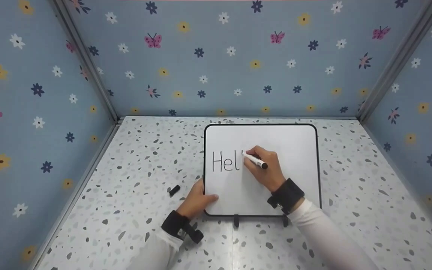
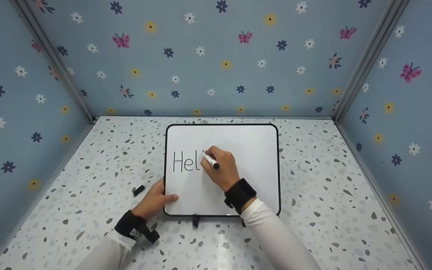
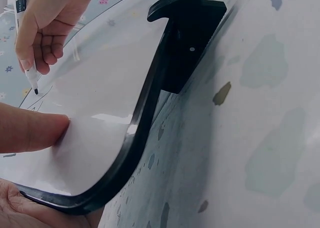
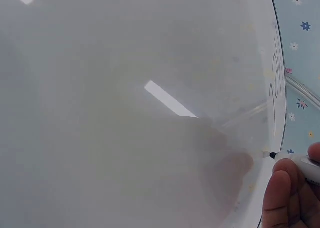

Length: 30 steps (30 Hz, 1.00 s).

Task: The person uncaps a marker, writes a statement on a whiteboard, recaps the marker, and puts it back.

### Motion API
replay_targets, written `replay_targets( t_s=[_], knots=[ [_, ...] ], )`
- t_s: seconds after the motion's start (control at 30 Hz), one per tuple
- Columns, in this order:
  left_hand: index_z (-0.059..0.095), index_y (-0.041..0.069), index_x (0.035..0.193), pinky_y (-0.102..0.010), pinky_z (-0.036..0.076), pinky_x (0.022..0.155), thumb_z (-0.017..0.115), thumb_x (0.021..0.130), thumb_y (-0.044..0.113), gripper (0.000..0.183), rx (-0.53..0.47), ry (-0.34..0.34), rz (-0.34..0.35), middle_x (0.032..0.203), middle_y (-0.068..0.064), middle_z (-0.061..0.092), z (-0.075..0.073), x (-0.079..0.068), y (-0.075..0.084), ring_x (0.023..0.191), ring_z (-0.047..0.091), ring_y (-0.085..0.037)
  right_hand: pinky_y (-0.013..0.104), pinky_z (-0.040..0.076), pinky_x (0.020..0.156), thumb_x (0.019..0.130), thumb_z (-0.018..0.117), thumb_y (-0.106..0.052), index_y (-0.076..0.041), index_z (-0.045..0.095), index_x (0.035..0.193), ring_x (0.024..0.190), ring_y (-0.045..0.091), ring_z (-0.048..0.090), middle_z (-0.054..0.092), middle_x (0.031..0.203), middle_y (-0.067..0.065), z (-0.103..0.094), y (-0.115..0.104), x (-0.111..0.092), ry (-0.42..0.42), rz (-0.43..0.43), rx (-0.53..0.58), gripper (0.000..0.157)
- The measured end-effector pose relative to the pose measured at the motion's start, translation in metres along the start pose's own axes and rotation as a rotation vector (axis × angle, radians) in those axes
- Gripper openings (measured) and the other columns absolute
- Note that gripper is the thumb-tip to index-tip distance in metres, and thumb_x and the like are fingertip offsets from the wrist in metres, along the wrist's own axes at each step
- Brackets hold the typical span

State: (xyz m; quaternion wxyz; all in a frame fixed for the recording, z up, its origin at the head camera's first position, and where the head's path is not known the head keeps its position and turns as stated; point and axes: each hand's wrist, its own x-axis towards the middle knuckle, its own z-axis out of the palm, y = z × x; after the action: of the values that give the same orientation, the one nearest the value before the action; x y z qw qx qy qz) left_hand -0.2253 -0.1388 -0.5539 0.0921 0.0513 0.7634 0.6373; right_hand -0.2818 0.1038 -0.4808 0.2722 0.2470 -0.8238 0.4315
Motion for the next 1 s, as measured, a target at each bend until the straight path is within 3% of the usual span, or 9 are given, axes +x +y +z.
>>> replay_targets(
  t_s=[0.17, 0.47, 1.0],
  knots=[
    [0.050, -0.009, 0.148, -0.056, 0.052, 0.118, 0.068, 0.089, -0.006, 0.062, 0.004, -0.001, -0.001, 0.141, -0.030, 0.066, 0.000, 0.001, 0.000, 0.130, 0.067, -0.043, 0.024, 0.049, 0.059, 0.083, 0.071, 0.002, 0.001, 0.074, 0.087, 0.063, 0.016, 0.062, 0.079, 0.079, 0.016, -0.001, 0.001, -0.004, 0.001, -0.035, 0.007, 0.006],
    [0.051, -0.008, 0.147, -0.057, 0.049, 0.120, 0.068, 0.089, -0.005, 0.061, 0.014, 0.004, -0.011, 0.142, -0.030, 0.066, 0.000, 0.001, -0.001, 0.132, 0.066, -0.044, 0.012, 0.037, 0.059, 0.082, 0.066, -0.002, 0.001, 0.072, 0.083, 0.059, 0.013, 0.055, 0.075, 0.073, 0.014, -0.001, 0.000, -0.011, -0.005, -0.048, 0.018, 0.007],
    [0.049, -0.009, 0.148, -0.055, 0.053, 0.116, 0.068, 0.087, -0.007, 0.063, -0.015, 0.004, 0.013, 0.139, -0.029, 0.068, 0.001, 0.000, -0.001, 0.128, 0.068, -0.041, 0.018, 0.038, 0.054, 0.077, 0.067, 0.000, 0.000, 0.073, 0.080, 0.057, 0.005, 0.048, 0.072, 0.066, 0.010, -0.002, 0.000, -0.025, -0.024, -0.058, -0.006, 0.006]
  ],
)
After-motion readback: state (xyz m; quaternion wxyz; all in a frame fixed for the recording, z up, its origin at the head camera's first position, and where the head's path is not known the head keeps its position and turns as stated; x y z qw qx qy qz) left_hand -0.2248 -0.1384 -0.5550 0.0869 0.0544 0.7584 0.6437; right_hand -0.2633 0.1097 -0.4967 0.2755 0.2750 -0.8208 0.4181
